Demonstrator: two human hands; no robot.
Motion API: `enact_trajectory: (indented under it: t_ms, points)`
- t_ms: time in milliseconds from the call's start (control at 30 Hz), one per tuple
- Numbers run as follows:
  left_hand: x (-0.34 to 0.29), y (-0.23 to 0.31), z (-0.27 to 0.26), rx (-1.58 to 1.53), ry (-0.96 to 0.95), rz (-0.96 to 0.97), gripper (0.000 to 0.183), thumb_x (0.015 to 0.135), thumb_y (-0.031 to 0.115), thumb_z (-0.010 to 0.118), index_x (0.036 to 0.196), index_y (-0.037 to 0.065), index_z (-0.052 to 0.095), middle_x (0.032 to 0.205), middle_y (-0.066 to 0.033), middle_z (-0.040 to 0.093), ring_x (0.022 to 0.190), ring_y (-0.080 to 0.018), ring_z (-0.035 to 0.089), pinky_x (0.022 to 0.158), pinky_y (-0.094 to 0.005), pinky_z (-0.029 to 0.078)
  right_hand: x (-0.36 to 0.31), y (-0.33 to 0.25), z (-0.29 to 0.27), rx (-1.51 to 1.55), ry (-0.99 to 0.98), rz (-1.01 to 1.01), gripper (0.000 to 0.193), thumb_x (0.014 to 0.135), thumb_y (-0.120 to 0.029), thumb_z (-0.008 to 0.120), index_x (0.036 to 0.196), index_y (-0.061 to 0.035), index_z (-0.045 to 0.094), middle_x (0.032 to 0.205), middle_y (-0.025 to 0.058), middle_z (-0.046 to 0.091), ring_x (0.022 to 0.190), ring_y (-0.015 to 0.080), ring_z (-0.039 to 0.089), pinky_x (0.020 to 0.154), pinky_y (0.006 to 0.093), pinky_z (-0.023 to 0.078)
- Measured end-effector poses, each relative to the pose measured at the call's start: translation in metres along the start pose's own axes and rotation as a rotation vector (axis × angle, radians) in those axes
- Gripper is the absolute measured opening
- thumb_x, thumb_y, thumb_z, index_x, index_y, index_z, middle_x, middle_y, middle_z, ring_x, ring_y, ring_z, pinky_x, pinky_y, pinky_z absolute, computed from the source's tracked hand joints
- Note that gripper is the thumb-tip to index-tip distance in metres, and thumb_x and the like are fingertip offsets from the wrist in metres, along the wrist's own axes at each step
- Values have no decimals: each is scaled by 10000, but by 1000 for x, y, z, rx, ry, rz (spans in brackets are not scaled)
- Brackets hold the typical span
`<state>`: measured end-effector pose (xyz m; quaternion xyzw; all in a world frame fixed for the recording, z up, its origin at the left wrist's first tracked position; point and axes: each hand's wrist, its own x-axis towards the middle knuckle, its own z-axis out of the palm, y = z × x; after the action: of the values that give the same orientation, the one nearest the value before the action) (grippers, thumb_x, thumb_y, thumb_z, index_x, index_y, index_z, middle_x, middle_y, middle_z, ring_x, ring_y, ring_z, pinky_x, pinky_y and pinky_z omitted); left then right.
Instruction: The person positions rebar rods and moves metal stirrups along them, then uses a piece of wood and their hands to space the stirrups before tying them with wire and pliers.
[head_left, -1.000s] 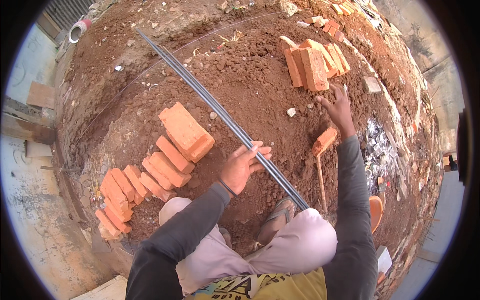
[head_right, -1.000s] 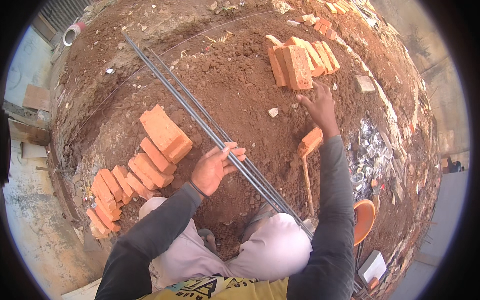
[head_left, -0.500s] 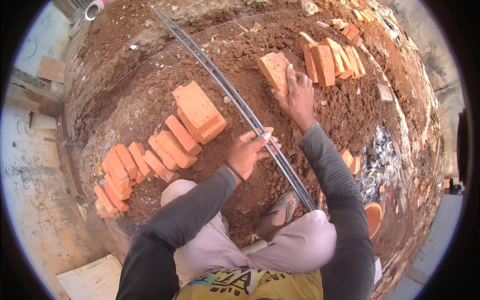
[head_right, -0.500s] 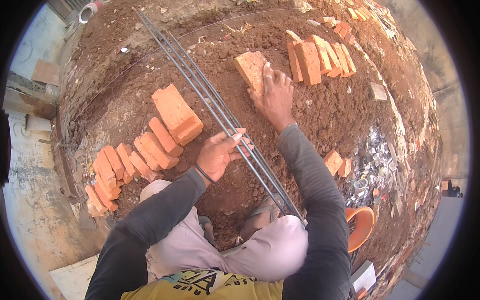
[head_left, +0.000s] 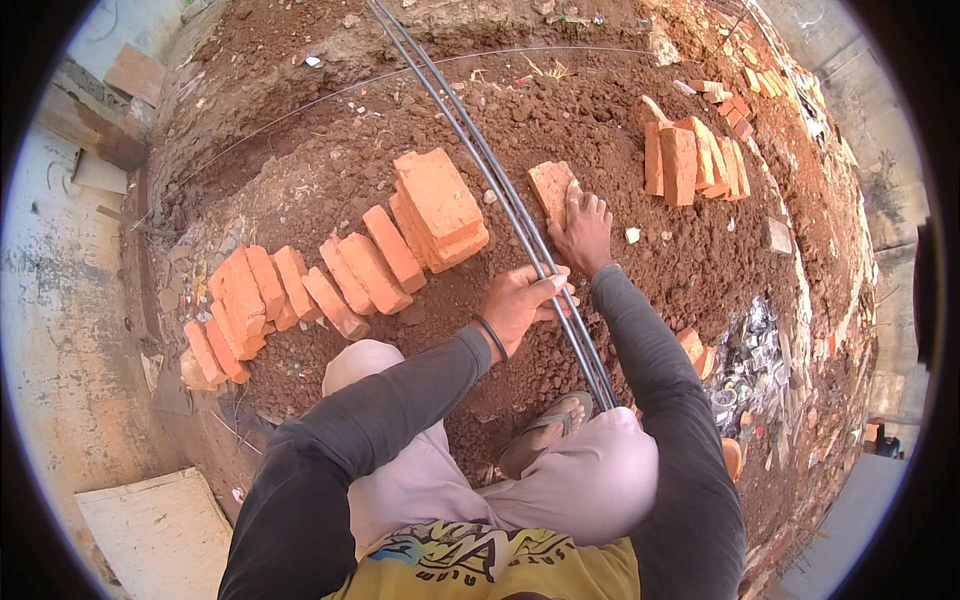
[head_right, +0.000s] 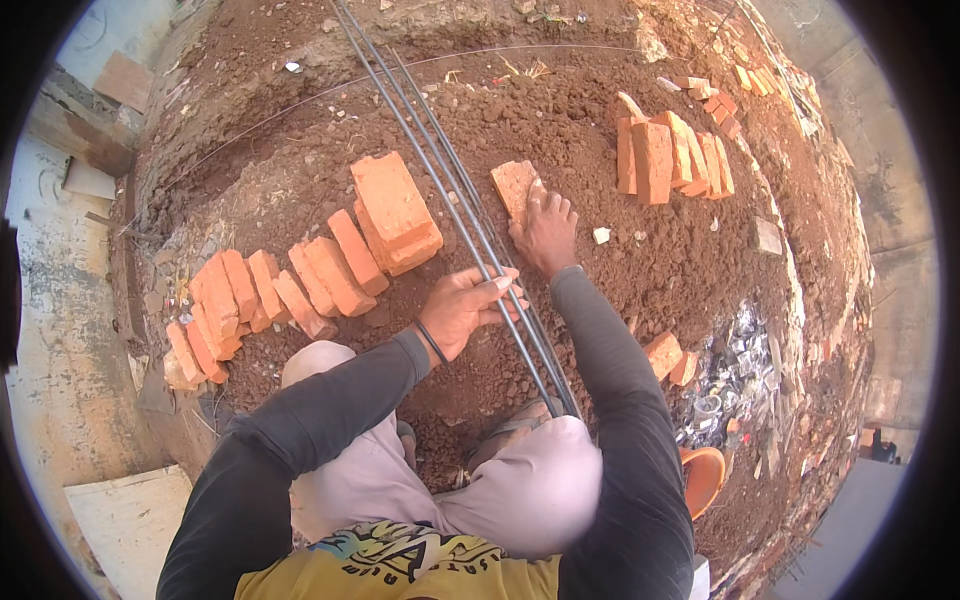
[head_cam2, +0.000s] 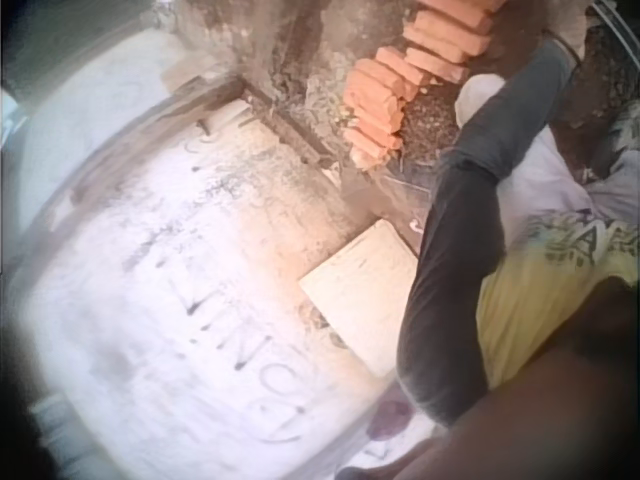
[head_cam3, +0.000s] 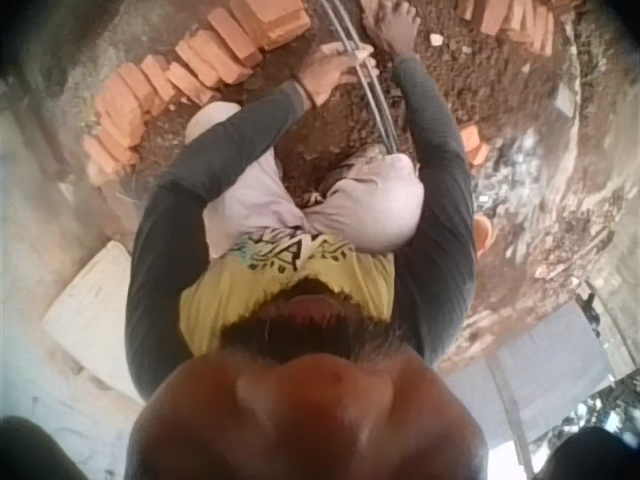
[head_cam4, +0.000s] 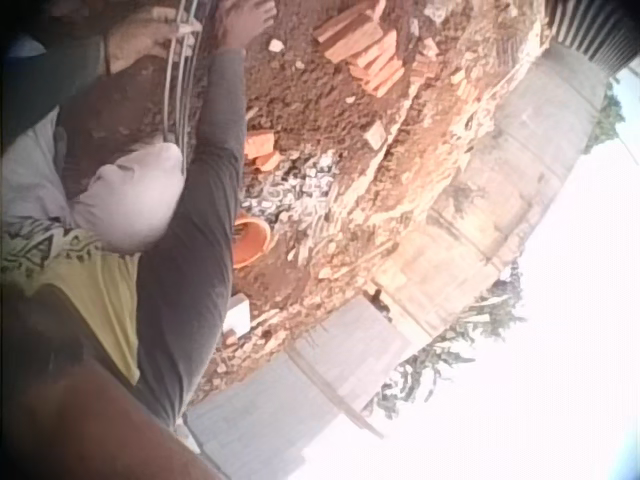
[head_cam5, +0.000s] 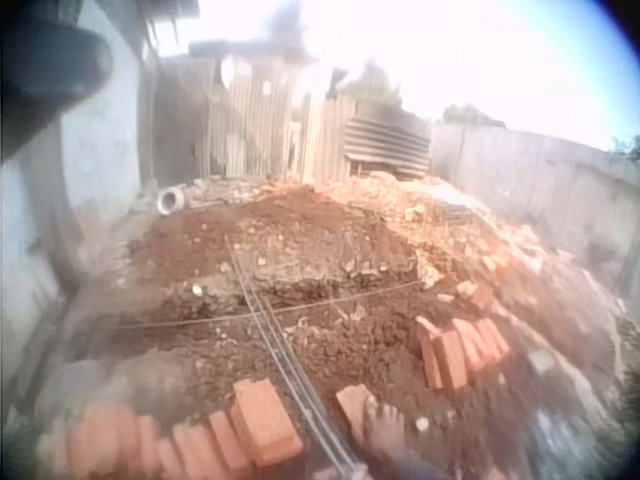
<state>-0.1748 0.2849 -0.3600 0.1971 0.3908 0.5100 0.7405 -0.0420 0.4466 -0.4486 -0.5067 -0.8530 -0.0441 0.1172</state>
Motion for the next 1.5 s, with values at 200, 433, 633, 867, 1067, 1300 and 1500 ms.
enact_trajectory:
  t_ms: [200, 433, 633, 867, 1067, 1300, 1500]
  points:
    - [-9, 5, -5, 15, -1, 1, 336, 953, 172, 576, 1197, -56, 547, 1036, -132, 637, 970, -230, 661, 859, -356, 561, 19, 2, 0, -28, -120, 46, 744, 827, -426, 594, 1413, -23, 377, 1199, 212, 498, 1116, 356, 474, 918, 495, 398]
    - [-11, 7, 0, -16, -20, 22, 325, 946, 147, 575, 1187, -70, 554, 1038, -142, 643, 940, -231, 672, 828, -335, 573, 29, -14, -14, -133, -174, 60, 719, 860, -439, 584, 1415, -26, 392, 1359, 196, 444, 1262, 370, 404, 1014, 503, 343]
    - [-15, 17, -1, -45, -92, 62, 352, 904, 170, 615, 1153, -77, 599, 1013, -154, 667, 927, -217, 672, 809, -330, 572, 53, -87, -79, 950, -385, -227, 732, 884, -427, 621, 1415, 15, 381, 1435, 199, 370, 1328, 371, 347, 1074, 479, 321]
    - [-30, 27, -9, 52, -89, 91, 352, 871, 174, 634, 1088, -102, 622, 960, -171, 679, 869, -226, 685, 742, -322, 593, 48, -149, -63, 509, -172, -501, 1011, 737, -532, 747, 1461, 16, 304, 1499, 267, 228, 1388, 389, 283, 1124, 441, 291]
    - [-29, 30, -8, 26, -110, 89, 359, 870, 196, 641, 1077, -98, 625, 970, -167, 681, 878, -228, 688, 755, -328, 588, 38, -140, -55, 1345, -445, -44, 803, 836, -329, 720, 1435, 37, 329, 1425, 195, 402, 1309, 300, 415, 1092, 384, 337]
    - [-27, 32, -5, 41, -128, 49, 386, 885, 215, 650, 1099, -103, 609, 988, -176, 674, 871, -231, 688, 770, -326, 576, 38, -140, -63, 1427, -748, 132, 739, 812, -303, 738, 1405, -3, 415, 1248, 144, 589, 1148, 214, 545, 1005, 349, 395]
    - [-27, 36, -9, 104, -119, 57, 380, 887, 200, 652, 1107, -105, 599, 983, -171, 669, 862, -234, 688, 768, -329, 578, 21, -135, -93, 1446, -606, 232, 657, 752, -279, 775, 1288, -1, 516, 1104, 115, 618, 1068, 217, 570, 958, 340, 424]
